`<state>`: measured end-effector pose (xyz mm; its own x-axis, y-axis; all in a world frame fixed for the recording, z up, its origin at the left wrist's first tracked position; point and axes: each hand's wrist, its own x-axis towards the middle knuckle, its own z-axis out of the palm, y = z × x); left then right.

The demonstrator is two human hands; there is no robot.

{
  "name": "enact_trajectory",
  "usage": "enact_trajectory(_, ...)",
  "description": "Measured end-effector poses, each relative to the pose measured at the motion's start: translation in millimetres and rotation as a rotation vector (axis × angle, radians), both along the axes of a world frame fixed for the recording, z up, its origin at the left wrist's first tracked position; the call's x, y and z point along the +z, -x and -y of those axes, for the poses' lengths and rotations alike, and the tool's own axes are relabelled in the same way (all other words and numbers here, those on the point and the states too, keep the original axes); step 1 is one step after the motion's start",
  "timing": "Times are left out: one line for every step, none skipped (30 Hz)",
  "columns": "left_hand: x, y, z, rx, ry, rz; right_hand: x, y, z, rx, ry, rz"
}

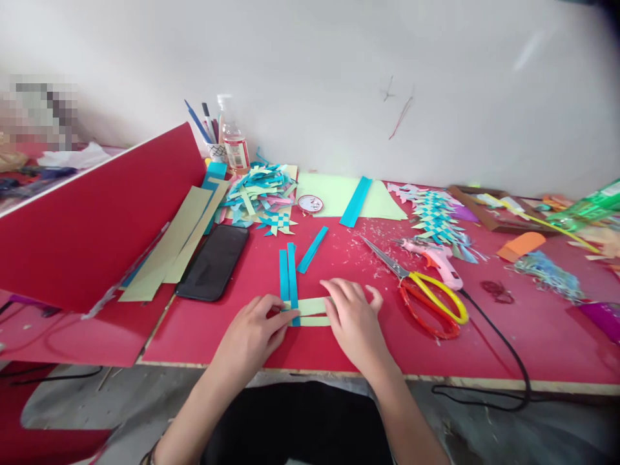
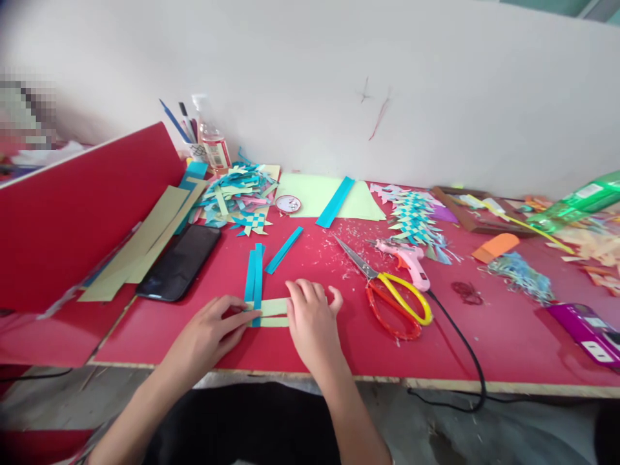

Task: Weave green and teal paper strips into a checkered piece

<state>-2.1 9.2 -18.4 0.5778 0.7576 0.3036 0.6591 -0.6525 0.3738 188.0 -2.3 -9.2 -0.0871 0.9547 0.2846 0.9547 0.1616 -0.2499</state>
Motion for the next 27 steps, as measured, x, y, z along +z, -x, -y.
enact_trajectory(0.5,0,0,0.001,-0.005,-0.014,-0.2,-3,0,-0.008,0.000,0.021)
enact_trajectory(1.0,0,0,0.005,-0.007,-0.024,0.0,-7,0,-0.003,0.005,0.039)
enact_trajectory(1.4,0,0,0.008,-0.006,-0.032,0.7,-10,0,0.010,0.015,0.051)
enact_trajectory(1.8,-1,1,0.011,-0.002,-0.039,1.8,-12,0,0.023,0.027,0.055)
enact_trajectory(2.2,-1,1,0.013,0.003,-0.044,3.3,-15,-1,0.033,0.040,0.054)
enact_trajectory(2.7,-1,1,0.015,0.008,-0.050,5.0,-17,-2,0.040,0.052,0.049)
enact_trajectory(3.1,-1,1,0.018,0.013,-0.055,6.9,-19,-3,0.044,0.060,0.040)
enact_trajectory(3.5,-2,1,0.024,0.020,-0.059,8.9,-20,-3,0.048,0.068,0.029)
enact_trajectory(3.8,-2,1,0.031,0.027,-0.063,10.7,-22,-4,0.053,0.077,0.014)
enact_trajectory(4.0,-2,2,0.038,0.034,-0.067,12.4,-23,-5,0.060,0.087,-0.004)
enact_trajectory(4.3,-2,2,0.043,0.041,-0.071,13.9,-24,-5,0.066,0.097,-0.023)
enact_trajectory(4.5,-2,2,0.047,0.047,-0.075,15.1,-25,-5,0.068,0.105,-0.041)
enact_trajectory(4.8,-2,3,0.051,0.052,-0.078,16.1,-25,-5,0.069,0.110,-0.059)
enact_trajectory(5.2,-3,3,0.056,0.054,-0.080,16.9,-26,-5,0.068,0.112,-0.077)
enact_trajectory(5.7,-3,4,0.060,0.055,-0.081,17.6,-27,-5,0.067,0.115,-0.101)
enact_trajectory(6.5,-4,4,0.067,0.054,-0.083,18.5,-28,-4,0.069,0.122,-0.130)
enact_trajectory(7.6,-5,5,0.075,0.053,-0.085,19.6,-30,-4,0.072,0.137,-0.164)
enact_trajectory(9.0,-6,6,0.087,0.052,-0.088,21.1,-31,-5,0.074,0.157,-0.202)
enact_trajectory(10.6,-7,6,0.099,0.053,-0.091,23.1,-32,-5,0.073,0.175,-0.238)
enact_trajectory(12.4,-8,7,0.115,0.055,-0.095,25.6,-33,-6,0.071,0.188,-0.269)
enact_trajectory(14.3,-10,7,0.132,0.060,-0.096,28.6,-33,-8,0.071,0.193,-0.296)
enact_trajectory(16.2,-11,7,0.152,0.066,-0.095,31.9,-33,-10,0.075,0.190,-0.320)
enact_trajectory(18.0,-13,7,0.173,0.071,-0.093,35.5,-33,-12,0.087,0.182,-0.344)
enact_trajectory(19.7,-15,6,0.192,0.075,-0.090,39.0,-32,-14,0.103,0.173,-0.369)
enact_trajectory(21.0,-16,6,0.210,0.078,-0.088,42.2,-31,-16,0.123,0.167,-0.394)
enact_trajectory(22.1,-18,5,0.225,0.080,-0.087,45.1,-30,-18,0.145,0.167,-0.421)
enact_trajectory(22.7,-19,3,0.234,0.083,-0.089,47.4,-28,-19,0.166,0.170,-0.449)
